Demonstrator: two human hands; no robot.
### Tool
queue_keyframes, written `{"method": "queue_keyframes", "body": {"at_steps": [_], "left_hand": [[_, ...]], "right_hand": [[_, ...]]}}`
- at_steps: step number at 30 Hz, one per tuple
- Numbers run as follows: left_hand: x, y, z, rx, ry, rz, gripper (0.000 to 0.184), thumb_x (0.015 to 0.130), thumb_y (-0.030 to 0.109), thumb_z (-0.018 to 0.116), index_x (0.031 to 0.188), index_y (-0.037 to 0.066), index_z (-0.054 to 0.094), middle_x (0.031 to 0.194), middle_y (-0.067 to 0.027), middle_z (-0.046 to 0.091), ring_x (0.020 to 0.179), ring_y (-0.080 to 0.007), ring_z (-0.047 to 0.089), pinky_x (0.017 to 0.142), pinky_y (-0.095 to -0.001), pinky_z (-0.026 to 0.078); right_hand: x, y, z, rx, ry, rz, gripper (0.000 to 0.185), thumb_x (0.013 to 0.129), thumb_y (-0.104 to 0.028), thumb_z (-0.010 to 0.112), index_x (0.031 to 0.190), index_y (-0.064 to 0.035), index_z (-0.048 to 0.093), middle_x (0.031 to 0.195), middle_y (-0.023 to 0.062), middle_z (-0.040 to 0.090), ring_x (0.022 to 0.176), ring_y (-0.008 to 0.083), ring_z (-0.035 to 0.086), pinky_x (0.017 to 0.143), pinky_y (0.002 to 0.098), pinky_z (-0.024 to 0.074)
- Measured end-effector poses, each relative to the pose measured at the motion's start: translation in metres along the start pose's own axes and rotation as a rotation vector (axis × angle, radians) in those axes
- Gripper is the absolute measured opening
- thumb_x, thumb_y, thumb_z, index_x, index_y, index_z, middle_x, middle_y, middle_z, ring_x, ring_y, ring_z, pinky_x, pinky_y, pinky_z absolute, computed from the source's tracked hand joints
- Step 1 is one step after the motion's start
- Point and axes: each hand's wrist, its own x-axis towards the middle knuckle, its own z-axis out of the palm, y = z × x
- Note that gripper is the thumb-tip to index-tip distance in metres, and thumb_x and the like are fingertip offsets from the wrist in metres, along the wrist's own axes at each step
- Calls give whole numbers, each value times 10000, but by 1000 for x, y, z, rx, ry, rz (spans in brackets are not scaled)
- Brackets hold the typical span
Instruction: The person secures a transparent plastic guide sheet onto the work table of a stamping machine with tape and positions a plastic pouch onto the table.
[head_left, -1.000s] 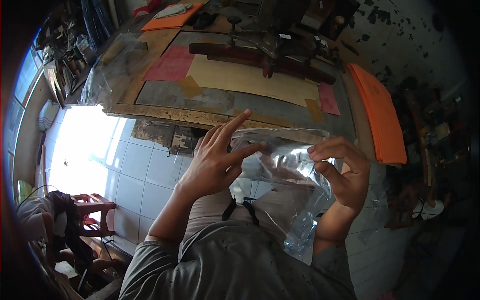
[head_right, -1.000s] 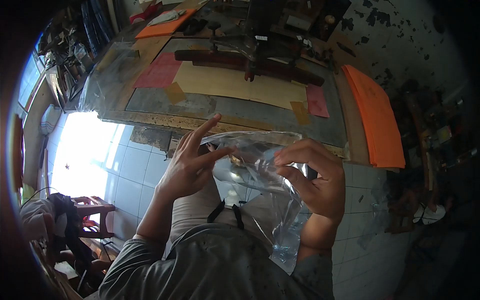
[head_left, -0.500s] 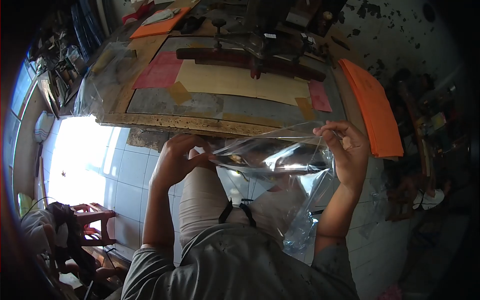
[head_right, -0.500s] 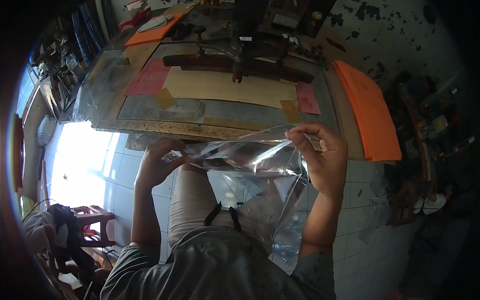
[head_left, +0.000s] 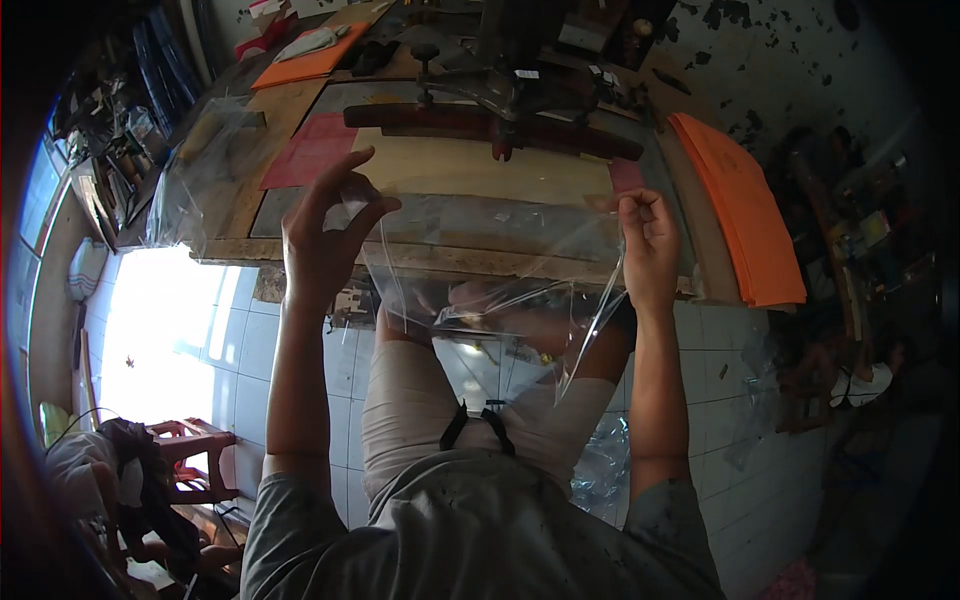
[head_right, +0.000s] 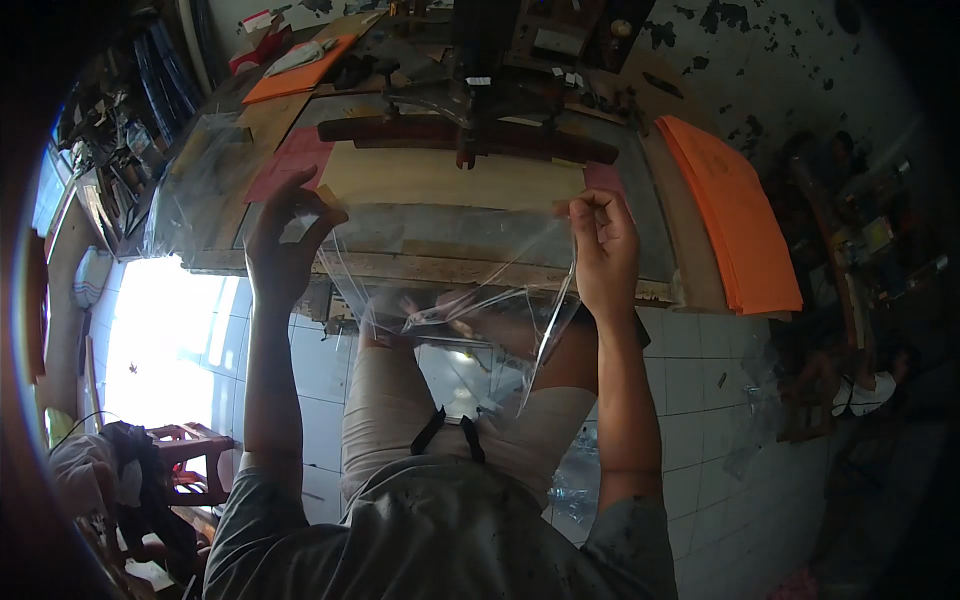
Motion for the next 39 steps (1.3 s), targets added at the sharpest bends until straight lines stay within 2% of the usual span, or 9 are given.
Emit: {"method": "queue_keyframes", "body": {"at_steps": [2, 6, 19, 22, 25, 30, 32, 36, 39], "left_hand": [[10, -19, 8, 78, -61, 108, 381, 770, 2, 833, 1116, 16, 673, 914, -63, 710, 864, -132, 689, 816, -293, 535], [-3, -61, 21, -111, -262, -114, 246, 820, 76, 828, 1017, 36, 685, 934, -43, 711, 846, -111, 663, 754, -275, 531], [-31, -74, 39, -315, -107, -454, 173, 902, 41, 740, 1002, 10, 603, 880, -73, 753, 839, -134, 718, 769, -281, 554], [-32, -75, 36, -168, -189, -328, 213, 893, 75, 752, 1057, 18, 628, 926, -97, 750, 936, -175, 727, 812, -326, 565], [-25, -88, 36, 164, -255, 85, 294, 894, 130, 755, 1153, 40, 649, 997, -122, 750, 1025, -237, 716, 847, -361, 558], [-21, -79, 41, -14, -324, -276, 291, 927, 180, 720, 1181, 49, 666, 1100, -128, 748, 1062, -292, 689, 982, -398, 500], [-22, -76, 41, -76, -332, -383, 251, 953, 180, 691, 1153, 30, 666, 1079, -114, 749, 1035, -257, 690, 967, -381, 503], [-22, -87, 40, 50, -257, -51, 214, 977, 172, 674, 1096, -5, 669, 924, -92, 749, 933, -193, 692, 825, -337, 529], [-27, -80, 33, -130, -231, -337, 203, 985, 173, 681, 1065, -14, 681, 835, -63, 733, 836, -131, 667, 746, -281, 517]], "right_hand": [[-5, 31, 2, -30, 78, -36, 170, 1062, -179, 575, 1054, -10, 581, 949, 57, 702, 871, 77, 620, 773, 227, 456], [-34, 81, 15, -87, 119, -77, 158, 1062, -161, 565, 1068, -5, 584, 955, 77, 706, 907, 113, 648, 823, 247, 479], [-40, 75, 4, 108, -71, 112, 202, 1051, -198, 590, 1074, -1, 629, 1045, 96, 733, 1044, 190, 691, 952, 314, 488], [-39, 80, 4, 115, -15, 124, 225, 1053, -220, 592, 1086, 0, 623, 1059, 100, 733, 1047, 188, 690, 956, 314, 486], [-36, 80, 4, 74, 8, 131, 235, 1058, -231, 586, 1094, -1, 618, 1062, 101, 733, 1036, 174, 686, 961, 307, 479], [-34, 78, 3, 69, -19, 164, 236, 1068, -235, 565, 1087, -8, 626, 1052, 100, 734, 1054, 166, 674, 983, 302, 461], [-34, 71, 3, 42, -44, 220, 242, 1069, -241, 562, 1081, -9, 631, 1045, 102, 735, 1062, 173, 674, 990, 307, 461], [-36, 73, 2, 83, -68, 192, 207, 1066, -186, 564, 1078, 11, 627, 1032, 104, 729, 1062, 160, 667, 989, 306, 472], [-36, 73, 1, 136, -64, 214, 230, 1056, -218, 591, 1057, 7, 639, 988, 106, 740, 996, 164, 690, 949, 307, 491]]}}
